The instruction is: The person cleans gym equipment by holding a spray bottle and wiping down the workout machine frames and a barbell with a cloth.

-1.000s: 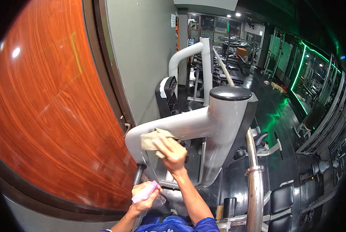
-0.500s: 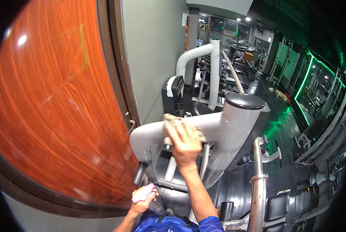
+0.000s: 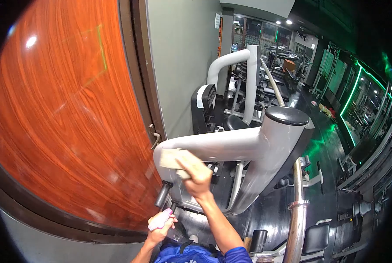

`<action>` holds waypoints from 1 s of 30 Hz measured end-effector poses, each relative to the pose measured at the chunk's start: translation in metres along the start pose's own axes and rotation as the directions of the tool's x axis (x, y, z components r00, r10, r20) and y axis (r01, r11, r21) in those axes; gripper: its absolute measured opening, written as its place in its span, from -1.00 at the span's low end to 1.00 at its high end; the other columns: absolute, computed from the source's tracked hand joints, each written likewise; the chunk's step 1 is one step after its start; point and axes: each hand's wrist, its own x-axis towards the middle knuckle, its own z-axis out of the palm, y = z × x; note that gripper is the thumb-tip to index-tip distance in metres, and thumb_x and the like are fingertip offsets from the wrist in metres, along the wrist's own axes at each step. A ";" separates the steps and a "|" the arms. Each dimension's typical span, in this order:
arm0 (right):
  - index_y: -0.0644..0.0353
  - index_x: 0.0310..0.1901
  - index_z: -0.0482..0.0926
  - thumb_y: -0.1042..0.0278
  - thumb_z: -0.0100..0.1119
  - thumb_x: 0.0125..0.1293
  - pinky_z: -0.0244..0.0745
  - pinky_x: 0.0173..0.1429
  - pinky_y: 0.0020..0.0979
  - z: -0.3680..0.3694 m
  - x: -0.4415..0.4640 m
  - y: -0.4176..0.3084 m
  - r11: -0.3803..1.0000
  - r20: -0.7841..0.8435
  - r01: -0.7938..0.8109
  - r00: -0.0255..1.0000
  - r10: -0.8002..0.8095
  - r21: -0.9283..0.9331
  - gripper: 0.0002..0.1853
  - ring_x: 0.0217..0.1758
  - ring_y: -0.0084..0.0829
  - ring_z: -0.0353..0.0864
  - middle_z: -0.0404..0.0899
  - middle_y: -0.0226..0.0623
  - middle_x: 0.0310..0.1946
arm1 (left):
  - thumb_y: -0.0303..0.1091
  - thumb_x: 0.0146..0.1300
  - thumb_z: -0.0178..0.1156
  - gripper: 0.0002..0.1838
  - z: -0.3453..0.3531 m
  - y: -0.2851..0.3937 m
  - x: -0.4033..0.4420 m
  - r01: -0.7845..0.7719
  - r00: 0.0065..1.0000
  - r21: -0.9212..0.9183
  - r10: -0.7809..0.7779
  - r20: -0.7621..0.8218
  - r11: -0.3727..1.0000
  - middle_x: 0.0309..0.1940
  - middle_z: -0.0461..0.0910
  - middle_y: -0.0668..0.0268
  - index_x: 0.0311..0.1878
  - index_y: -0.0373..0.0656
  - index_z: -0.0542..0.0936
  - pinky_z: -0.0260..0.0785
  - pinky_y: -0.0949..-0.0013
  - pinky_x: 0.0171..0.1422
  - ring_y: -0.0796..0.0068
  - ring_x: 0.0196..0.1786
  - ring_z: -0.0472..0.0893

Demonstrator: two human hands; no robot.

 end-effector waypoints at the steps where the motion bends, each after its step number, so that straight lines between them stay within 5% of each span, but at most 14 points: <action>1: 0.19 0.01 0.65 0.45 0.31 0.16 0.51 0.20 -0.22 -0.015 -0.003 -0.002 0.999 -0.165 -0.025 0.986 0.022 -0.021 -0.66 0.07 -0.11 0.67 0.65 -0.04 0.01 | -0.57 0.28 0.20 -0.84 0.000 0.000 0.000 -0.007 1.000 0.027 0.006 0.015 1.000 -0.34 0.67 0.13 -0.08 -0.37 0.59 0.51 0.45 -0.33 0.50 -0.43 0.63; 3: 0.25 0.06 0.60 0.30 0.23 0.32 0.43 0.27 -0.19 -0.053 -0.004 -0.005 0.985 -0.434 -0.062 0.901 -0.015 -0.162 -0.67 0.15 -0.13 0.59 0.58 -0.03 0.10 | -0.56 0.29 0.20 -0.84 0.001 0.000 0.001 -0.008 1.000 0.035 0.008 0.020 0.999 -0.33 0.67 0.13 -0.08 -0.37 0.59 0.51 0.45 -0.33 0.49 -0.43 0.63; 5: 0.28 0.24 0.44 0.53 0.10 0.37 0.38 0.32 -0.18 -0.079 -0.009 0.011 0.925 -0.675 -0.223 0.736 -0.046 -0.306 -0.59 0.19 -0.16 0.52 0.47 -0.04 0.20 | -0.55 0.29 0.21 -0.83 0.002 0.000 0.001 -0.006 1.000 0.041 0.005 0.026 0.999 -0.33 0.67 0.13 -0.07 -0.37 0.59 0.51 0.45 -0.33 0.49 -0.43 0.63; 6: 0.30 0.31 0.37 0.64 0.04 0.35 0.34 0.36 -0.18 -0.083 -0.014 0.020 0.940 -0.823 -0.340 0.539 0.179 -0.018 -0.53 0.23 -0.18 0.48 0.45 -0.05 0.23 | -0.55 0.29 0.21 -0.83 0.003 0.000 0.003 -0.007 1.000 0.045 0.006 0.028 0.999 -0.33 0.67 0.14 -0.07 -0.37 0.59 0.51 0.45 -0.33 0.49 -0.42 0.63; 8: 0.30 0.35 0.32 0.65 0.02 0.37 0.28 0.42 -0.20 -0.084 -0.010 0.037 0.949 -0.816 -0.309 0.563 0.135 -0.056 -0.50 0.36 -0.12 0.38 0.38 -0.01 0.32 | -0.54 0.30 0.21 -0.82 0.005 0.000 0.002 -0.004 0.999 0.052 0.002 0.034 0.999 -0.33 0.67 0.14 -0.06 -0.37 0.58 0.51 0.45 -0.32 0.49 -0.42 0.63; 9: 0.24 0.37 0.32 0.37 0.00 0.47 0.17 0.49 -0.10 -0.086 -0.003 0.038 0.851 -0.626 -0.203 0.760 -0.174 -0.483 -0.53 0.46 -0.01 0.24 0.28 0.03 0.39 | -0.54 0.30 0.21 -0.82 0.006 0.001 0.003 -0.003 0.999 0.055 0.001 0.039 0.998 -0.32 0.67 0.14 -0.06 -0.36 0.58 0.51 0.44 -0.32 0.49 -0.42 0.63; 10: 0.15 0.34 0.41 0.03 -0.06 0.49 0.02 0.55 0.00 -0.083 -0.013 0.044 0.770 -0.515 -0.173 0.828 -0.224 -0.615 -0.48 0.52 0.08 0.10 0.25 0.04 0.41 | -0.54 0.30 0.21 -0.82 0.007 0.001 0.003 -0.002 0.999 0.059 0.000 0.043 0.998 -0.32 0.67 0.14 -0.06 -0.36 0.58 0.51 0.44 -0.32 0.49 -0.42 0.63; 14: 0.04 0.21 0.58 -0.14 -0.09 0.44 -0.01 0.55 0.07 -0.027 -0.056 0.066 0.824 -0.424 -0.196 0.904 -0.058 -0.532 -0.47 0.51 0.14 0.12 0.29 0.08 0.38 | -0.54 0.30 0.21 -0.82 0.010 -0.001 0.002 0.034 0.999 -0.018 -0.034 0.019 0.999 -0.32 0.67 0.13 -0.06 -0.37 0.57 0.51 0.44 -0.31 0.49 -0.42 0.63; 18: 0.08 0.12 0.64 0.52 0.14 0.16 0.23 0.47 -0.07 0.025 -0.100 0.067 0.911 -0.163 -0.145 0.983 0.088 -0.386 -0.56 0.44 0.22 0.21 0.34 0.04 0.35 | -0.54 0.30 0.20 -0.81 0.009 0.001 -0.002 0.057 0.998 -0.008 -0.057 0.021 0.998 -0.32 0.67 0.13 -0.05 -0.38 0.57 0.51 0.43 -0.31 0.48 -0.41 0.63; 19: 0.21 0.16 0.58 0.79 -0.06 -0.09 0.17 0.50 -0.10 0.030 -0.103 0.058 0.934 -0.122 -0.222 0.973 0.195 -0.281 -0.33 0.47 0.19 0.16 0.32 0.14 0.34 | -0.54 0.30 0.20 -0.81 0.009 0.002 -0.002 0.055 0.998 -0.014 -0.054 0.021 0.998 -0.32 0.67 0.13 -0.05 -0.38 0.57 0.51 0.43 -0.31 0.48 -0.41 0.63; 20: 0.19 0.20 0.55 0.79 -0.06 -0.03 0.24 0.46 -0.19 0.038 -0.109 0.052 0.935 -0.177 -0.302 0.947 0.270 -0.188 -0.33 0.46 0.00 0.28 0.35 0.11 0.33 | -0.53 0.30 0.20 -0.81 0.008 0.004 -0.001 0.050 0.999 -0.019 -0.049 0.020 0.999 -0.32 0.67 0.13 -0.05 -0.38 0.57 0.51 0.43 -0.31 0.48 -0.41 0.63; 23: 0.27 0.22 0.51 0.65 0.04 0.15 0.37 0.33 -0.29 0.049 -0.138 0.048 0.781 -0.363 -0.592 0.695 0.620 0.200 -0.47 0.28 -0.19 0.49 0.50 -0.06 0.23 | -0.53 0.31 0.20 -0.81 0.003 -0.003 -0.005 0.001 1.000 -0.003 -0.001 -0.016 1.000 -0.32 0.67 0.13 -0.05 -0.38 0.57 0.51 0.44 -0.31 0.49 -0.42 0.63; 26: 0.27 -0.14 0.60 0.42 0.08 0.38 0.50 0.02 -0.32 0.034 -0.128 0.038 0.434 -0.404 -0.658 0.209 0.890 0.615 -0.85 -0.13 -0.50 0.60 0.62 -0.34 -0.13 | -0.53 0.31 0.20 -0.81 -0.002 -0.006 -0.008 0.008 1.000 0.046 -0.008 0.005 0.999 -0.32 0.68 0.13 -0.04 -0.38 0.57 0.51 0.44 -0.31 0.50 -0.41 0.63; 30: 0.15 -0.20 0.52 0.27 0.01 0.46 0.51 -0.19 -0.39 -0.017 -0.093 0.047 0.289 -0.292 -0.223 0.018 0.956 0.931 -0.84 -0.25 -0.49 0.58 0.58 -0.36 -0.29 | -0.54 0.31 0.20 -0.81 -0.002 -0.006 -0.010 0.011 1.000 -0.001 -0.011 0.000 1.000 -0.32 0.68 0.14 -0.03 -0.37 0.57 0.51 0.45 -0.31 0.50 -0.42 0.62</action>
